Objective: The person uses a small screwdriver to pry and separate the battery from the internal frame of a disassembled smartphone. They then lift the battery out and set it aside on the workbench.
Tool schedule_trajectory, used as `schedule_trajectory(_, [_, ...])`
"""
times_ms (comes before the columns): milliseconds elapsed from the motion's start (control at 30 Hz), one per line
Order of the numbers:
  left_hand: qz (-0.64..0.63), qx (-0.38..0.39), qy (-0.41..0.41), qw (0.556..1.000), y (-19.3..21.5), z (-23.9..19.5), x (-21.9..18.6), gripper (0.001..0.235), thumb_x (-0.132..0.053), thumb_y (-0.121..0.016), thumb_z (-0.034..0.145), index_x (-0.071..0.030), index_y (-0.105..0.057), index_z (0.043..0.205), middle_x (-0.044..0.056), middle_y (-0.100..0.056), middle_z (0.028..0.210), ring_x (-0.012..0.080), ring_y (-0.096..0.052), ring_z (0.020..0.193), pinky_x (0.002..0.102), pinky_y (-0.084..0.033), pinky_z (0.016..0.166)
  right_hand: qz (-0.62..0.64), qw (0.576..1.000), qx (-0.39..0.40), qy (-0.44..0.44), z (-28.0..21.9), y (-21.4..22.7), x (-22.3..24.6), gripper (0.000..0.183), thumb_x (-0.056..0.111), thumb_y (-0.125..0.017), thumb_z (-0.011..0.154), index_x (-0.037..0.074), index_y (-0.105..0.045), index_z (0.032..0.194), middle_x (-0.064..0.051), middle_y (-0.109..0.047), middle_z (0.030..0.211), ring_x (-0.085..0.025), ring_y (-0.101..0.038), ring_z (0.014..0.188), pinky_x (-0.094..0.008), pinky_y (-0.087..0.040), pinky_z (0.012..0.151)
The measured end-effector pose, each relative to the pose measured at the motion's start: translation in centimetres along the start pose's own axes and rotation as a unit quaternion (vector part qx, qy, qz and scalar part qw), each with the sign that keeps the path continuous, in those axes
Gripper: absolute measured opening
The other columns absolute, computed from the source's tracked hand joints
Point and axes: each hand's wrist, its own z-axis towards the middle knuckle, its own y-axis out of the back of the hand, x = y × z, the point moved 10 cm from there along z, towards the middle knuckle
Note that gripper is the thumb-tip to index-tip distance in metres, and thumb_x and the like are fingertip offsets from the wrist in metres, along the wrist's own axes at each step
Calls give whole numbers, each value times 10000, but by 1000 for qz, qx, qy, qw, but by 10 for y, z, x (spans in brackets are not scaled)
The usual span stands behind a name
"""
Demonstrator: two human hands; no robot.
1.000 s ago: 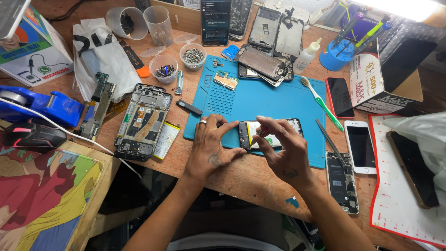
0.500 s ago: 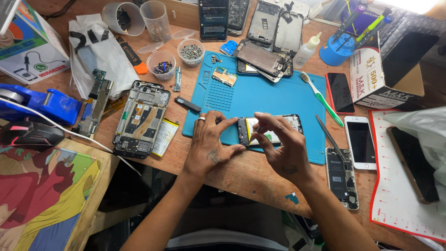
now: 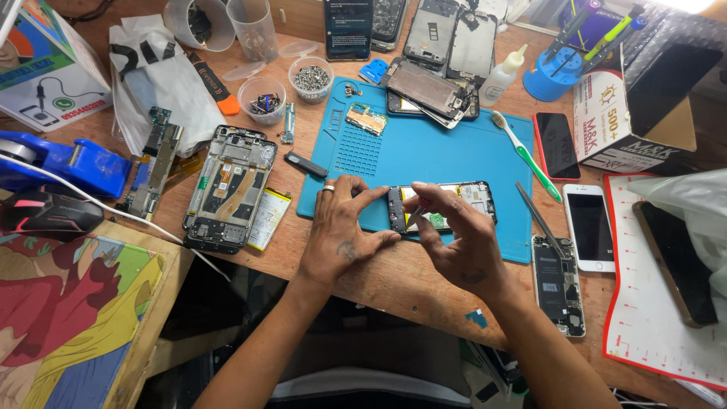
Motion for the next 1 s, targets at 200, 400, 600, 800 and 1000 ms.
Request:
schedule_trajectory(200, [-14, -11, -12, 1000, 3, -1, -3, 746, -372, -962, 534, -167, -728, 1213, 80, -566, 1140, 296, -512, 1143, 448, -398, 1049, -12, 999, 0, -39, -2, 1, -10, 475, 61, -744, 955, 105, -577, 1397, -92, -727, 1091, -205, -745, 1001, -330, -645, 856])
schedule_trajectory(400, [-22, -20, -55, 998, 6, -2, -13, 645, -341, -952, 578, -158, -742, 1160, 79, -583, 1113, 283, -538, 1121, 439, -420, 1037, -35, 999, -13, 17, -3, 1, -4, 558, 144, -800, 877, 90, -547, 1371, -133, -686, 1098, -214, -706, 1012, -345, -614, 872])
schedule_trajectory(600, [-94, -16, -56, 994, 0, -4, -3, 330, -180, -839, 699, -95, -735, 1000, 73, -641, 981, 247, -614, 1008, 411, -490, 942, 46, 998, 12, -38, -3, -3, -15, 536, 51, -695, 995, 54, -470, 1481, -119, -695, 1160, -218, -729, 1099, -352, -655, 967])
schedule_trajectory(800, [-133, -232, 36, 963, 45, -8, 48, 143, 21, -617, 878, -59, -717, 942, 63, -676, 978, 218, -683, 975, 355, -584, 912, -21, 1000, -1, 1, -1, 2, -7, 519, 93, -740, 948, 61, -506, 1410, -140, -667, 1134, -207, -698, 985, -359, -616, 865])
schedule_trajectory(1000, [-15, -237, 88, 967, 60, -7, 44, 255, -45, -725, 853, -11, -705, 1105, 131, -590, 1095, 305, -616, 1043, 425, -494, 984, -30, 999, -10, -16, -3, 4, -11, 478, 94, -731, 973, 64, -526, 1404, -95, -679, 1046, -180, -700, 968, -358, -602, 878])
